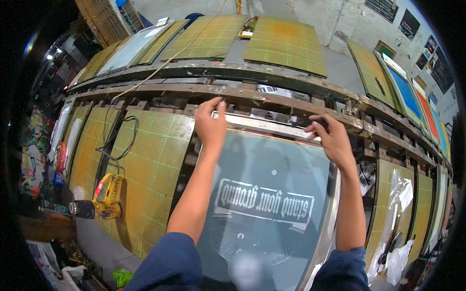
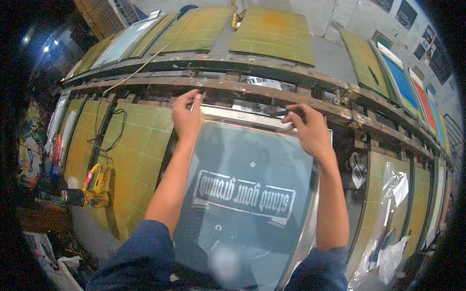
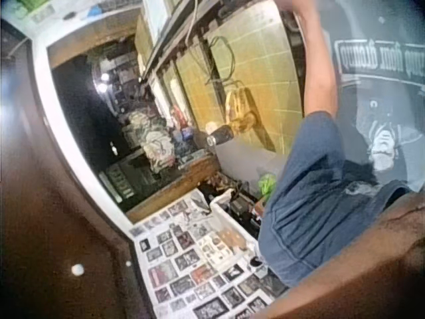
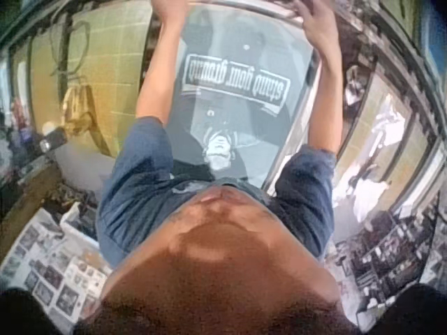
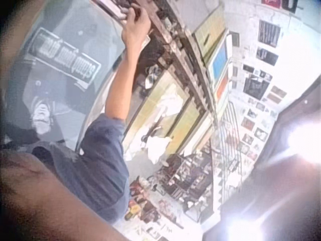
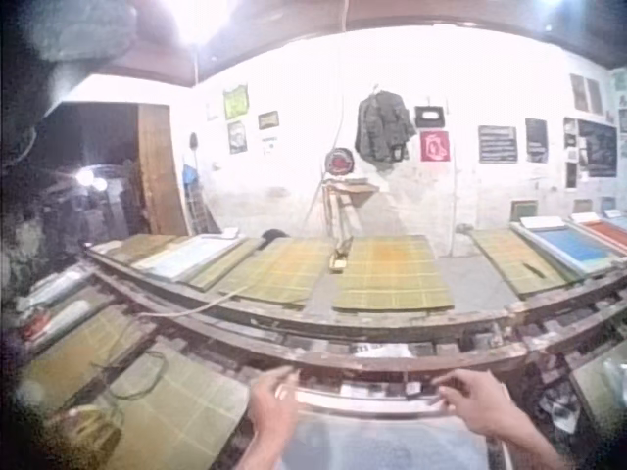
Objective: The person positions a screen printing frame on a workbench and secures it using metal clamps. They retrieve clamps from a bucket, place them on the frame edges, and tighten them with a wrench to hold the frame in place.
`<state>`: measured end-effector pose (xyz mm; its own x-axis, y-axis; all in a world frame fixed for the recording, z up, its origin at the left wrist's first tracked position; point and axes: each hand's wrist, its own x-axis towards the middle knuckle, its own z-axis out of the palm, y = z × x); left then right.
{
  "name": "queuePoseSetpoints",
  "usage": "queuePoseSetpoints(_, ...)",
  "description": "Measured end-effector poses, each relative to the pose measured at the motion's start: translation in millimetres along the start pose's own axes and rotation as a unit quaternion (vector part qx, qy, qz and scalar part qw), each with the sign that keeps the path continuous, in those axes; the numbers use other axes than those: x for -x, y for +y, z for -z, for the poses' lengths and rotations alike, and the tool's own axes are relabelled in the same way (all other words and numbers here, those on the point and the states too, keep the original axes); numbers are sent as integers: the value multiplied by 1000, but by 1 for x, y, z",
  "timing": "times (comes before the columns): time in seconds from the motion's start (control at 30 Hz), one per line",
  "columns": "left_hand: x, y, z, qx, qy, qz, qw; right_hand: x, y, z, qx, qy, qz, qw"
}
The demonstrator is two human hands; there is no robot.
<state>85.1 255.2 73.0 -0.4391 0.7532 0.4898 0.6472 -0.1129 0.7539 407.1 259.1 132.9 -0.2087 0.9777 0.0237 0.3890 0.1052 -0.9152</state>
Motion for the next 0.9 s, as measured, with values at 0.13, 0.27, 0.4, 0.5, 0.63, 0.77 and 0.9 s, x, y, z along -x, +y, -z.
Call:
queuePoseSetpoints(0.13,0,-87,25,39,-120,159,979,-46,-18,-88,84,-15,114,990)
queuePoseSetpoints(0.27,-5,-67,22,155,-262,266,914,-88,-7,-147,-79,53,145,985)
queuePoseSetpoints(0.4,-13,-81,28,185,-329,307,874,-107,6,-188,-135,50,124,982)
queuePoseSetpoints(0.5,-14,-57,38,187,-354,323,858,-109,19,-198,-116,48,139,982)
queuePoseSetpoints(0.63,-15,-69,37,185,-338,295,875,-102,14,-205,-92,35,160,982)
queuePoseSetpoints(0.77,-13,-61,33,164,-320,309,880,-96,16,-204,-55,37,163,984)
queuePoseSetpoints(0.9,-13,-72,27,184,-315,303,880,-96,11,-202,-61,29,174,982)
